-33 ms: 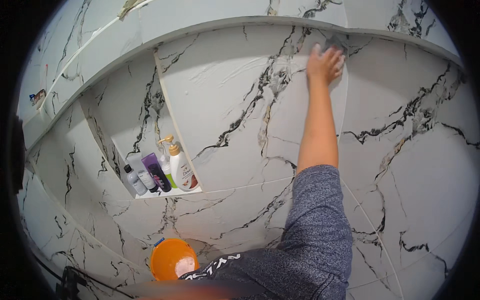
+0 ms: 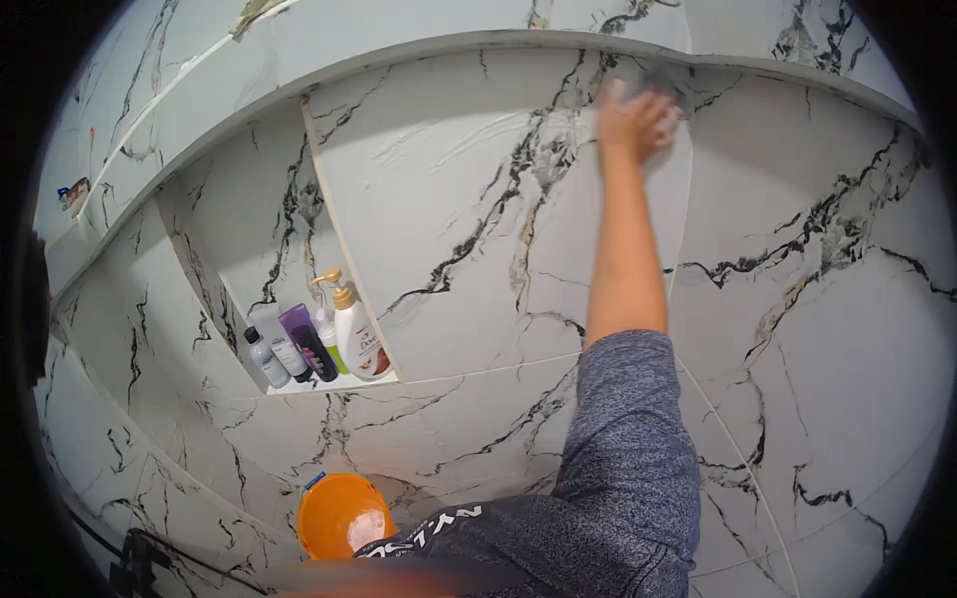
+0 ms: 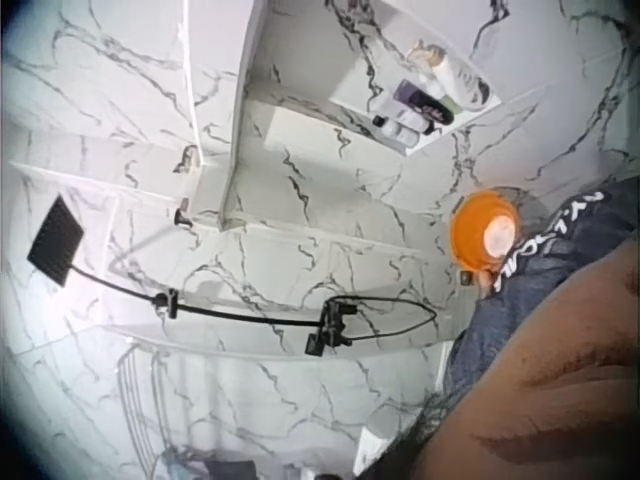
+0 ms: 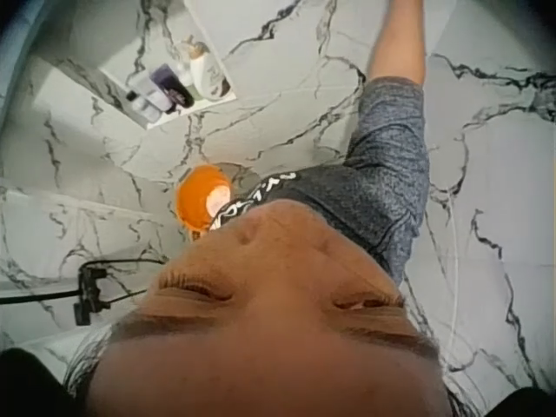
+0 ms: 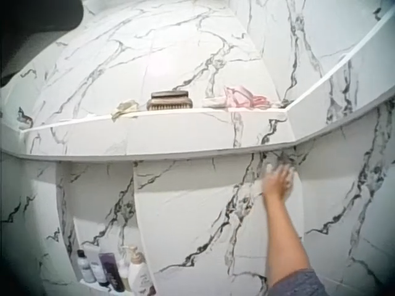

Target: Cleaning the tiled bathroom/shower wall using a sponge and soapy water from a bucket.

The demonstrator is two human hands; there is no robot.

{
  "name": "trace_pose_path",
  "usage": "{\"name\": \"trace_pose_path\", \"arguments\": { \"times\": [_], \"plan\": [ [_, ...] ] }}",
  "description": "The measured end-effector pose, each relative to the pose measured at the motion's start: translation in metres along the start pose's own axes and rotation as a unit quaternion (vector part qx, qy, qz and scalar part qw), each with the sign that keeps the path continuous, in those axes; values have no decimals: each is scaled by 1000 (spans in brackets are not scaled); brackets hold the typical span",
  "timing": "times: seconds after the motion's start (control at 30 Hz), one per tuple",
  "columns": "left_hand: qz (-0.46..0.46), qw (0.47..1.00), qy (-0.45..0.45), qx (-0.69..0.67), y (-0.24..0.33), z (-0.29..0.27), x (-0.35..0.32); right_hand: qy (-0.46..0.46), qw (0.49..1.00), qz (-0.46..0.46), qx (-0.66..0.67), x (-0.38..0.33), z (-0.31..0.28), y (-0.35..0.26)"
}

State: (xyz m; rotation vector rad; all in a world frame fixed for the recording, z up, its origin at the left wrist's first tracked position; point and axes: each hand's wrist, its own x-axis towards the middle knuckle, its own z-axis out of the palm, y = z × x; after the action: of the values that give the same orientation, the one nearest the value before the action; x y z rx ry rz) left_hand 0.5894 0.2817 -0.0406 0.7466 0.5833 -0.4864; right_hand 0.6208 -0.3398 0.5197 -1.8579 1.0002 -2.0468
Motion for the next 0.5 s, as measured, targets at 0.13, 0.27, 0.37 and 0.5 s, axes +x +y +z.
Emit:
{"name": "trace_pose_path", "arguments": {
  "times": [0.13, 0.27, 0.37, 0.5],
  "plan": [
    [1, 997, 31, -75, -4, -7, -8, -67, 915, -374, 139, -79, 26, -72],
    [4, 1000, -17, 2, -10, -90, 56, -94, 833, -529, 135, -80, 3, -76],
    [109, 993, 43, 29, -26, -29, 21, -139, 972, -189, -15, -6, -3, 12],
    [102, 995, 17, 5, -34, -25, 17, 169, 984, -51, -3, 17, 42, 46]
  ]
}}
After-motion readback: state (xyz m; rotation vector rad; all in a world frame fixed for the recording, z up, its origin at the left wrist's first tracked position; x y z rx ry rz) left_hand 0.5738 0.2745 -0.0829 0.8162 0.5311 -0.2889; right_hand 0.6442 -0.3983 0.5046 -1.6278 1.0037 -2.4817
